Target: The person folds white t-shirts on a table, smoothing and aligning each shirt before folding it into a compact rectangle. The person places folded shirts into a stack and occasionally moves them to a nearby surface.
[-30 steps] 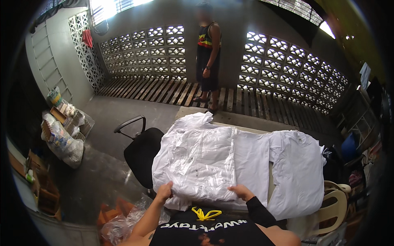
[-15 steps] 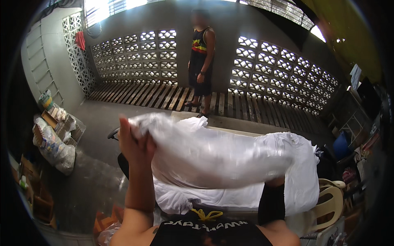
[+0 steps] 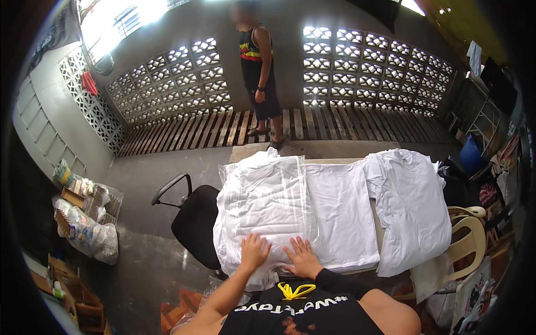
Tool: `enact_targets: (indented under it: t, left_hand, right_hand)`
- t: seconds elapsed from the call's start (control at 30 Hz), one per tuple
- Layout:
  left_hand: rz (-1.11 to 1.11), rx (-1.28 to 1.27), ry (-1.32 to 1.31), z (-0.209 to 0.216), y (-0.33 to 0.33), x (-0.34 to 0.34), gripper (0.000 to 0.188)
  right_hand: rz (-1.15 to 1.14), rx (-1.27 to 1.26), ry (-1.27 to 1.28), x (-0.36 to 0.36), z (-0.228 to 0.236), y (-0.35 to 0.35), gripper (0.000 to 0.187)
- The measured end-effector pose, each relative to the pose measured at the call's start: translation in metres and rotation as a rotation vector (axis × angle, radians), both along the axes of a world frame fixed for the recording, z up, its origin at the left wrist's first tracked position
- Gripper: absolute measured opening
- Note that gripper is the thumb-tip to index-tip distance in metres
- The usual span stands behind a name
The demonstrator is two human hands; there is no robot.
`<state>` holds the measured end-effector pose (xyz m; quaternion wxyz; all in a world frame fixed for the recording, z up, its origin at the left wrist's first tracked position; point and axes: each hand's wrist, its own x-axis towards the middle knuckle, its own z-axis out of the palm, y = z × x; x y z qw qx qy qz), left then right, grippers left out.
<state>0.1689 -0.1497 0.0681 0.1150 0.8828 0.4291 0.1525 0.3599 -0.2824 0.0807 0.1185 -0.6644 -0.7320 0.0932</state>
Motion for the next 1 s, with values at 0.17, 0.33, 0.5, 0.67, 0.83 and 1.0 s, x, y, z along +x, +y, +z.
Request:
enact_targets:
  t: [0.17, 0.33, 0.5, 0.67, 0.83, 1.0]
  left_hand:
    - [0.063, 0.159, -0.082, 0.008, -0.081, -0.025, 0.032]
    - [0.077, -0.193, -0.040, 0.034, -0.074, -0.009, 0.029]
    - [-0.169, -0.271, -0.104, 0.027, -0.035, -0.005, 0.023]
    - [-0.014, -0.083, -0.485, 0.020, 0.004, -0.020, 0.015]
    - [-0.091, -0.178, 0.011, -0.009, 0.012, -0.029, 0.046]
    - [-0.089, -0.089, -0.032, -0.034, 0.009, -0.034, 0.047]
  right_hand:
    - [-0.018, 0.083, 0.085, 0.007, -0.028, -0.022, 0.069]
    - [-0.037, 0.065, 0.053, -0.007, 0.008, -0.007, 0.063]
    - [0.265, 0.338, 0.189, -0.013, 0.015, 0.043, 0.038]
    - [0.373, 0.101, 0.189, -0.005, 0.001, 0.075, 0.005]
    - [0.573, 0.242, 0.114, 0.002, 0.008, 0.083, 0.007]
    - [0.626, 0.107, 0.143, -0.001, 0.019, 0.080, 0.013]
